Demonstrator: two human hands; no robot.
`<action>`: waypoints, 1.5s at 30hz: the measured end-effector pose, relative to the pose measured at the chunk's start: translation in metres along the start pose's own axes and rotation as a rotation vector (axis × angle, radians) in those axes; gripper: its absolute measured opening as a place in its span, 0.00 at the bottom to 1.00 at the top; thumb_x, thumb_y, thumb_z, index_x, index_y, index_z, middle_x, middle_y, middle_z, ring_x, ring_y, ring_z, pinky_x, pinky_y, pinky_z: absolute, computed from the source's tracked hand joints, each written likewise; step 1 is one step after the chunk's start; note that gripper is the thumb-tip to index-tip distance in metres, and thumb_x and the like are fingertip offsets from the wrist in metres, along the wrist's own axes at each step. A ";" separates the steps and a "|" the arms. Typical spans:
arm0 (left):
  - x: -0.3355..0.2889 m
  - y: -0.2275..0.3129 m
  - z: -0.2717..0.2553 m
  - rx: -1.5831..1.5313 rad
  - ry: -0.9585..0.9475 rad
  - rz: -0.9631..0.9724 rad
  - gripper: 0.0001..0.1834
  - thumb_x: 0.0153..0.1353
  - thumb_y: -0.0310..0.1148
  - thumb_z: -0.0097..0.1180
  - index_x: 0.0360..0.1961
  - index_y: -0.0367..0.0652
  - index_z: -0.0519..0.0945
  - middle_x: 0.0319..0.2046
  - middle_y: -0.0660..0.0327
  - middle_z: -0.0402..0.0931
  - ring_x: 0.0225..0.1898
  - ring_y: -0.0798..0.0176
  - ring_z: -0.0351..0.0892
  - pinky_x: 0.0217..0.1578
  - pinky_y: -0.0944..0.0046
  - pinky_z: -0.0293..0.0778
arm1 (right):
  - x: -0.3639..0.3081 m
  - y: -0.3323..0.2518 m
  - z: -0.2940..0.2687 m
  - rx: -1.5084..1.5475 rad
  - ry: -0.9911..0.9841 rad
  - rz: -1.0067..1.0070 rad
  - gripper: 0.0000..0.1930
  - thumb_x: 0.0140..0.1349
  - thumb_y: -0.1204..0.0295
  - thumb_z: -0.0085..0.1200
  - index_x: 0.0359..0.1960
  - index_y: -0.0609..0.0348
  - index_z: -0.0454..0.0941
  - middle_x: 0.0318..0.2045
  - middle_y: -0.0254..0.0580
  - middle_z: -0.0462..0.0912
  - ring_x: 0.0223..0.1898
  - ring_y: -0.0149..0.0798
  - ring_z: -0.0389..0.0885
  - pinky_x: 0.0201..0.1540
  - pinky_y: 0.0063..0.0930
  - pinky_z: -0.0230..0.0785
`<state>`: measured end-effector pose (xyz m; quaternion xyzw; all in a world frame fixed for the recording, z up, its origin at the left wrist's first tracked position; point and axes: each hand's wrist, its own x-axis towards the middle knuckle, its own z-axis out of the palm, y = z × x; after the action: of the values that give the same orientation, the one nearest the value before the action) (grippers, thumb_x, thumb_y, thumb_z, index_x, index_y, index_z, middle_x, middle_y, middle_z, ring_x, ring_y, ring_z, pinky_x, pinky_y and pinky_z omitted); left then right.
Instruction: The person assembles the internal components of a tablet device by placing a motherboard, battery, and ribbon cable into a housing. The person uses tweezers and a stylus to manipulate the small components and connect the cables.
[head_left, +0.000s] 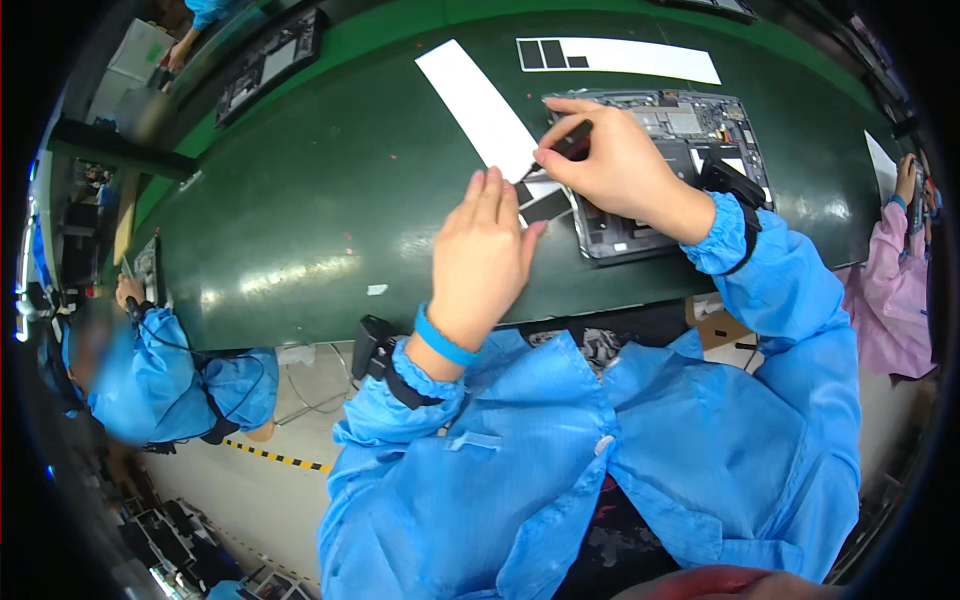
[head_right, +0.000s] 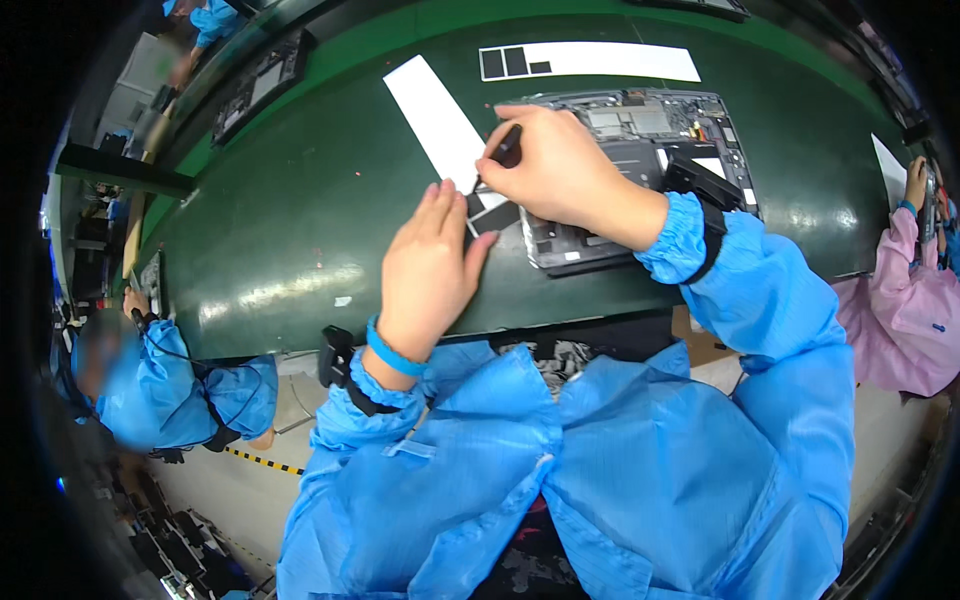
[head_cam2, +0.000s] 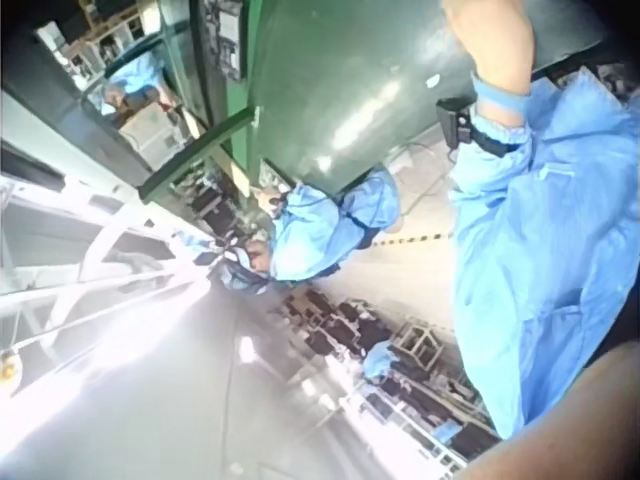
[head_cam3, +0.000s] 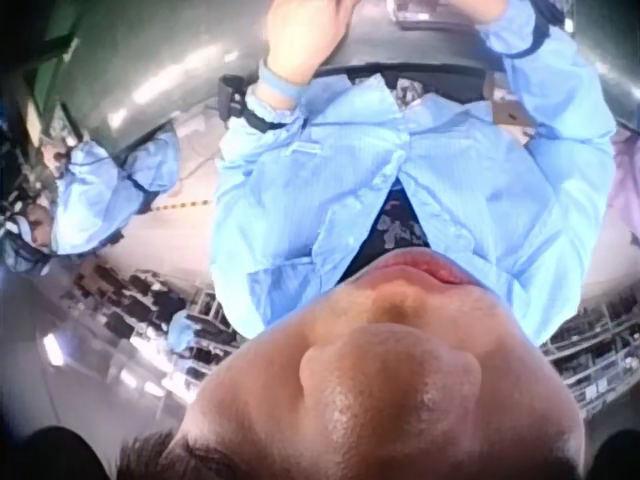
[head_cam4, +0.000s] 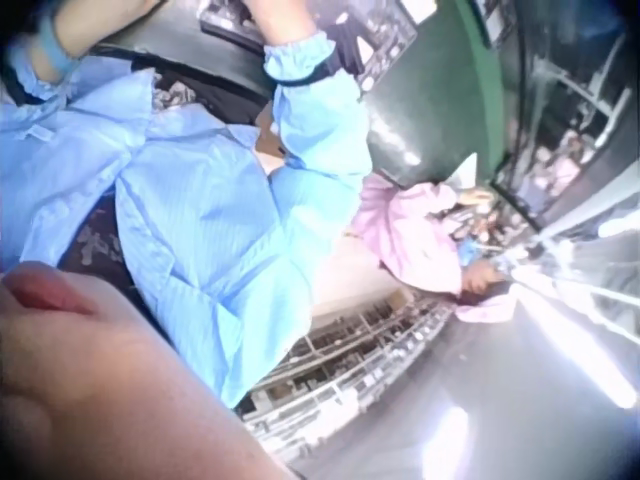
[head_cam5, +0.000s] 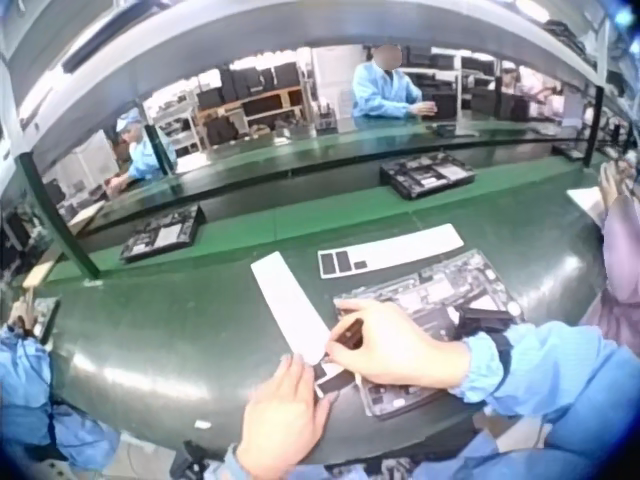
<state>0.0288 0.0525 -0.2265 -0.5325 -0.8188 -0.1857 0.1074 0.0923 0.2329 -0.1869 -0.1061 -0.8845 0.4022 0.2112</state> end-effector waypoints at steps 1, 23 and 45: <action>0.003 0.000 0.000 -0.001 0.001 -0.004 0.24 0.56 0.39 0.62 0.48 0.31 0.77 0.53 0.45 0.75 0.56 0.46 0.74 0.53 0.55 0.72 | 0.001 -0.001 -0.001 0.010 0.009 -0.007 0.12 0.52 0.68 0.58 0.27 0.67 0.83 0.27 0.56 0.84 0.43 0.52 0.83 0.53 0.37 0.71; 0.003 0.003 -0.001 0.014 0.019 -0.001 0.21 0.55 0.37 0.63 0.46 0.34 0.80 0.54 0.48 0.75 0.56 0.47 0.75 0.51 0.56 0.74 | -0.005 0.009 -0.007 0.381 0.009 0.078 0.11 0.54 0.72 0.60 0.34 0.69 0.84 0.48 0.59 0.81 0.37 0.34 0.85 0.38 0.26 0.75; 0.089 0.041 0.020 -0.398 -0.169 0.590 0.20 0.52 0.33 0.62 0.46 0.36 0.79 0.51 0.55 0.75 0.47 0.52 0.73 0.48 0.58 0.73 | -0.028 0.084 -0.109 0.712 0.045 0.394 0.14 0.62 0.69 0.59 0.44 0.68 0.79 0.34 0.47 0.84 0.35 0.35 0.86 0.37 0.22 0.79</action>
<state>0.0299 0.1498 -0.2038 -0.7699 -0.5836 -0.2577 -0.0176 0.1688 0.3512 -0.1946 -0.2024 -0.6480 0.7136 0.1728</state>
